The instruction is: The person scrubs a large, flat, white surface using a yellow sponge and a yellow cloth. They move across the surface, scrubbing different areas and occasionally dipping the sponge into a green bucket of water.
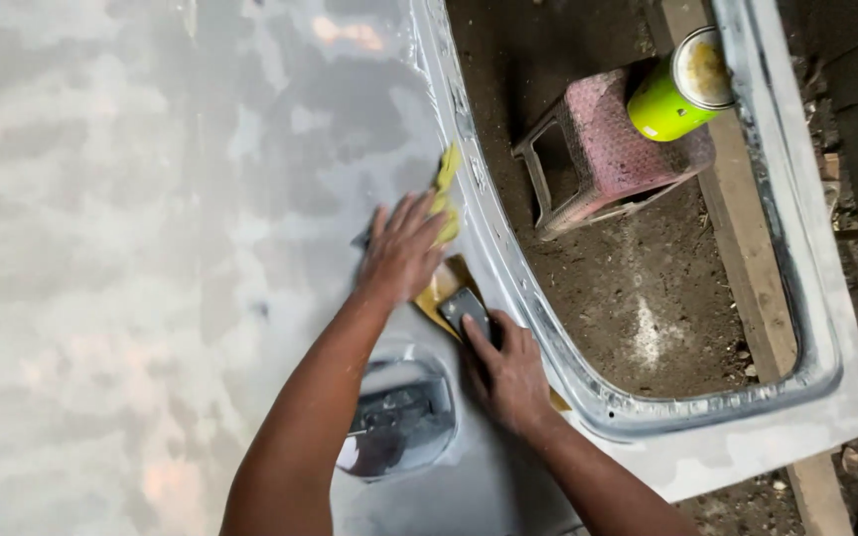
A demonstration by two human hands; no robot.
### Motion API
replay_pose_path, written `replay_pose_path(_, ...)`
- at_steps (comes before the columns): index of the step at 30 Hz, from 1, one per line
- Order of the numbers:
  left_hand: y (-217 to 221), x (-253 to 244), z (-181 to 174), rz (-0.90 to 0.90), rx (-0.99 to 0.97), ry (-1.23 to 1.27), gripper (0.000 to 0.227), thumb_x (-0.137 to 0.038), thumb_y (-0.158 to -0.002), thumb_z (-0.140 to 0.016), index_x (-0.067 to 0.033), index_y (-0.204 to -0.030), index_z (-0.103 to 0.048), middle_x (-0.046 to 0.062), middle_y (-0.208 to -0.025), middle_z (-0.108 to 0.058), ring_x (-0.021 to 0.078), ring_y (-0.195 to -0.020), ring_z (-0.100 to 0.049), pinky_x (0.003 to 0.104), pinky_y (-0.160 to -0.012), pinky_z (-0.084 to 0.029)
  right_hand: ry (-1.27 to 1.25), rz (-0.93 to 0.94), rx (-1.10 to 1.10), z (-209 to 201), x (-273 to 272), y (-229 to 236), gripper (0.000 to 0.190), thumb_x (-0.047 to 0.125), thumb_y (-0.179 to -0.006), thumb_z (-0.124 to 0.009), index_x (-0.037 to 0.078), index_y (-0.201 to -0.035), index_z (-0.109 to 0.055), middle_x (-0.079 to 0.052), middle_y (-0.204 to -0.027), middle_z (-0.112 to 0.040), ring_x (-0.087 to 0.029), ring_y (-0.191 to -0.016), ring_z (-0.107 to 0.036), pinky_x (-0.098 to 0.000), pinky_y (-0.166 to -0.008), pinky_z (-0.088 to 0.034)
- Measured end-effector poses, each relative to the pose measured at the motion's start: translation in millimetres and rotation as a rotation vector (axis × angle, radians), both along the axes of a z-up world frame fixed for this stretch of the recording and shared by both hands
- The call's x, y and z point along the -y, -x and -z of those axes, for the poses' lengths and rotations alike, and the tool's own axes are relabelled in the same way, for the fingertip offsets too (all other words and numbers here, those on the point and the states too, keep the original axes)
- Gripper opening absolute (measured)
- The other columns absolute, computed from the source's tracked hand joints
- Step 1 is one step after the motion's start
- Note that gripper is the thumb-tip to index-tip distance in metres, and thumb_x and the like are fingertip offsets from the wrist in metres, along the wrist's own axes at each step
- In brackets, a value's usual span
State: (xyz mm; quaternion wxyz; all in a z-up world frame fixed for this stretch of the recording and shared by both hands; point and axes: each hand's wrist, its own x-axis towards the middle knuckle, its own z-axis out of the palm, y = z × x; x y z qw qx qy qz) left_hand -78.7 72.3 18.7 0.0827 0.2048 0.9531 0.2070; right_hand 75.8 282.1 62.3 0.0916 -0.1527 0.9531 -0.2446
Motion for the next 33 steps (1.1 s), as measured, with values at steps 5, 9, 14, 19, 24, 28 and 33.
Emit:
replay_pose_path(5, -42.9, 66.9, 5.0, -0.323, -0.177, 0.088, 0.056, -0.032, -0.093, -0.063, -0.0088, -0.144, -0.055, 0.017, -0.164, -0.03, 0.0364, -0.153, -0.024, 0.063, -0.119, -0.012, -0.017, 0.065, -0.02, 7.9, -38.1, -63.4, 0.079, 0.019, -0.078, -0.078, 0.026, -0.151, -0.047, -0.024, -0.148, -0.042, -0.042, -0.125, -0.049, -0.0518, -0.107, -0.041)
replay_pose_path(9, -41.2, 68.2, 74.5, -0.474, -0.388, 0.068, 0.056, -0.028, -0.095, -0.064, -0.0004, -0.143, -0.055, 0.027, -0.161, -0.033, 0.0442, -0.149, -0.028, 0.061, -0.118, -0.018, -0.006, 0.209, -0.072, 22.2, -68.9, -114.0, 0.075, 0.017, -0.079, -0.078, 0.031, -0.147, -0.053, -0.025, -0.148, -0.046, -0.044, -0.125, -0.051, -0.0507, -0.107, -0.043)
replay_pose_path(14, -105.6, -41.4, 31.0, -0.121, -0.239, 0.017, 0.052, -0.022, -0.093, -0.061, 0.0036, -0.137, -0.057, 0.023, -0.158, -0.04, 0.0387, -0.147, -0.036, 0.054, -0.122, -0.025, 0.081, 0.406, -0.188, 39.1, -87.2, -141.9, 0.065, 0.019, -0.085, -0.075, 0.022, -0.147, -0.054, -0.026, -0.145, -0.048, -0.044, -0.125, -0.051, -0.0503, -0.106, -0.044)
replay_pose_path(19, -218.1, -114.0, 30.5, 0.138, -0.149, 0.054, 0.05, -0.024, -0.091, -0.06, 0.0025, -0.133, -0.063, 0.022, -0.158, -0.039, 0.0386, -0.148, -0.034, 0.055, -0.12, -0.023, 0.14, 0.505, -0.333, 38.9, -109.6, -143.5, 0.061, 0.02, -0.093, -0.073, 0.013, -0.15, -0.054, -0.029, -0.144, -0.046, -0.046, -0.13, -0.048, -0.0508, -0.11, -0.042)
replay_pose_path(24, -273.6, -122.2, 37.4, 0.212, -0.113, -0.144, 0.055, -0.023, -0.09, -0.057, 0.0003, -0.139, -0.056, 0.021, -0.158, -0.04, 0.0391, -0.146, -0.037, 0.057, -0.12, -0.027, 0.187, 0.517, -0.324, 40.9, -134.6, -129.5, 0.061, 0.022, -0.095, -0.071, 0.014, -0.152, -0.053, -0.024, -0.145, -0.046, -0.042, -0.132, -0.048, -0.0496, -0.114, -0.04)
replay_pose_path(28, -199.4, -68.2, 60.4, -0.025, -0.196, 0.229, 0.057, -0.028, -0.094, -0.055, -0.0013, -0.145, -0.052, 0.019, -0.158, -0.04, 0.039, -0.145, -0.039, 0.074, -0.112, -0.027, 0.186, 0.435, -0.214, 18.4, -139.5, -120.8, 0.062, 0.024, -0.094, -0.071, 0.015, -0.152, -0.052, -0.026, -0.144, -0.042, -0.043, -0.132, -0.046, -0.0491, -0.114, -0.039)
replay_pose_path(33, -90.2, -23.4, 1.7, -0.528, -0.178, 0.129, 0.059, -0.032, -0.093, -0.057, -0.0089, -0.147, -0.049, 0.02, -0.163, -0.03, 0.0406, -0.149, -0.021, 0.063, -0.117, -0.015, 0.171, 0.276, -0.069, 19.3, -157.9, -118.2, 0.061, 0.024, -0.092, -0.07, 0.023, -0.15, -0.052, -0.025, -0.148, -0.041, -0.041, -0.137, -0.043, -0.0504, -0.115, -0.039)
